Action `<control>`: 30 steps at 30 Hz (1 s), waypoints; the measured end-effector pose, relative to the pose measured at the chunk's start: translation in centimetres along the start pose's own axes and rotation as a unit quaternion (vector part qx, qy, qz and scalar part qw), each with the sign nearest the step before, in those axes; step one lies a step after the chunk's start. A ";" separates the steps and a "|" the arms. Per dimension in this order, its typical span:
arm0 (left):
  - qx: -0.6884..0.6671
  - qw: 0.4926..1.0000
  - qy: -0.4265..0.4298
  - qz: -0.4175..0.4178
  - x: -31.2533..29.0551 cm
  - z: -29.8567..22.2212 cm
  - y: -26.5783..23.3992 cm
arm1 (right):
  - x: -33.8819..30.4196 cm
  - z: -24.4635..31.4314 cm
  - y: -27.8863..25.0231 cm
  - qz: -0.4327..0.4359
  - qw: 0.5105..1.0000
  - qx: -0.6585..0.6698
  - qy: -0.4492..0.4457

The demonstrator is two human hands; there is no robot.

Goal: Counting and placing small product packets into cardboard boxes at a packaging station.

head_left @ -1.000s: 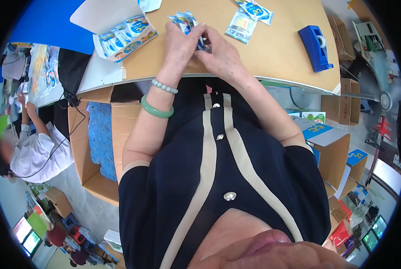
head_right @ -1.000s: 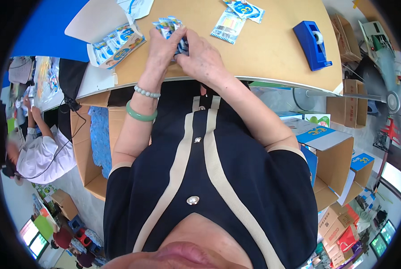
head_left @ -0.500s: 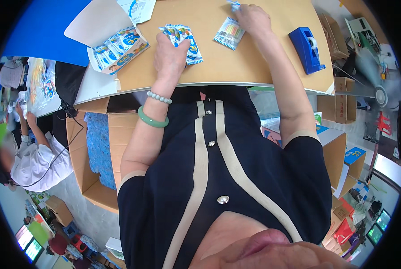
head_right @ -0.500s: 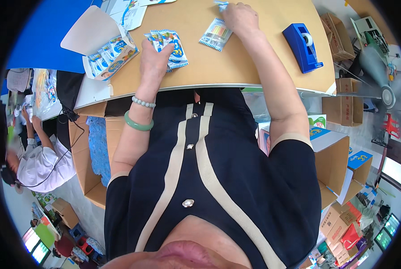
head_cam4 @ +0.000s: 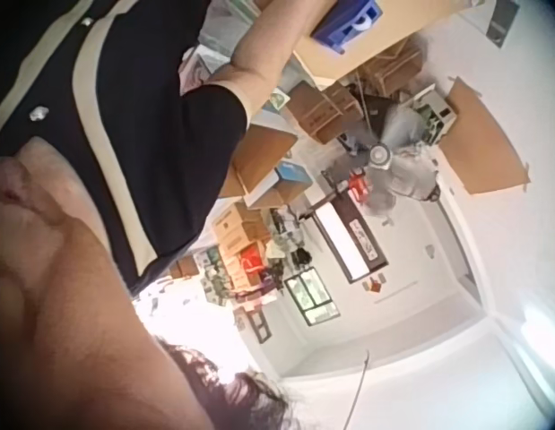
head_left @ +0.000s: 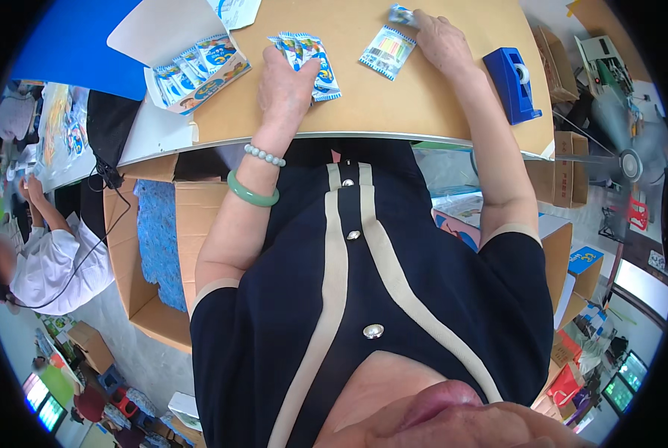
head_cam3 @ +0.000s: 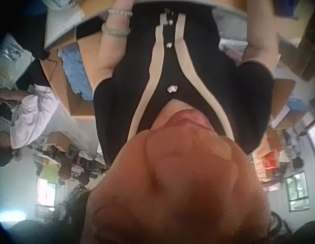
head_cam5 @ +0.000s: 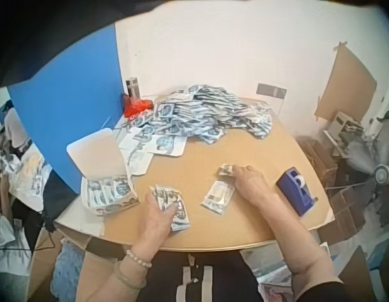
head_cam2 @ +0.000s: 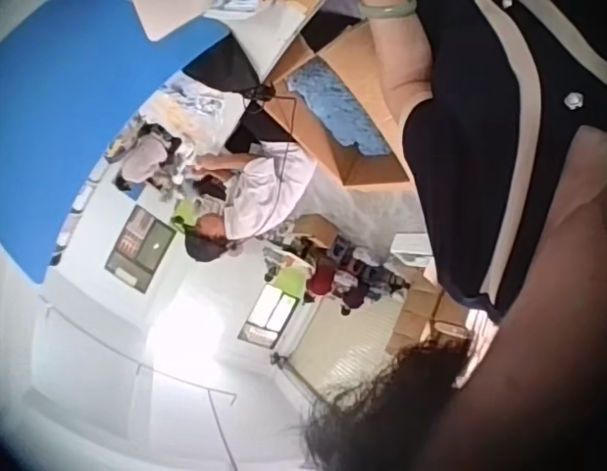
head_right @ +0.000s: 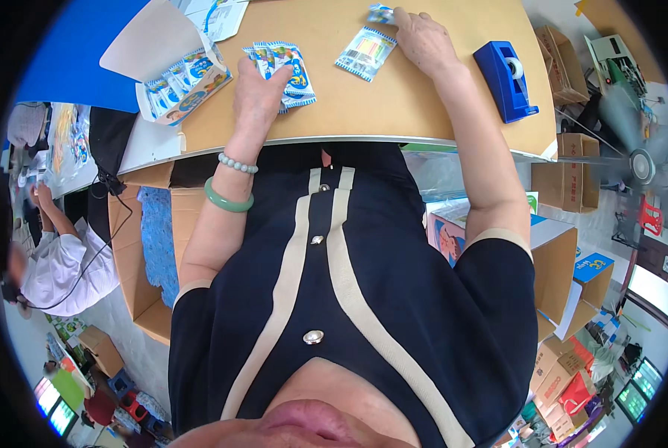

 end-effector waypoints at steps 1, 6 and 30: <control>0.001 1.000 -0.001 0.001 -0.1 0.1 0.0 | 0.2 -0.4 0.5 0.053 0.998 -0.027 0.034; 0.000 1.000 0.013 -0.019 -0.3 0.1 -0.2 | -3.2 2.4 -3.5 0.002 0.958 0.254 0.132; -0.077 0.997 -0.003 -0.018 1.7 -2.0 -2.5 | -3.8 12.3 -1.3 0.214 0.749 0.624 0.065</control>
Point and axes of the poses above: each hand's wrist, its own x-axis towards the middle knuckle, its own y-axis out of the palm, z = x × y, the point moved 10 cm from there along x, towards the middle knuckle, and after that the axes turned 5 degrees about y, right-handed, at the moved point
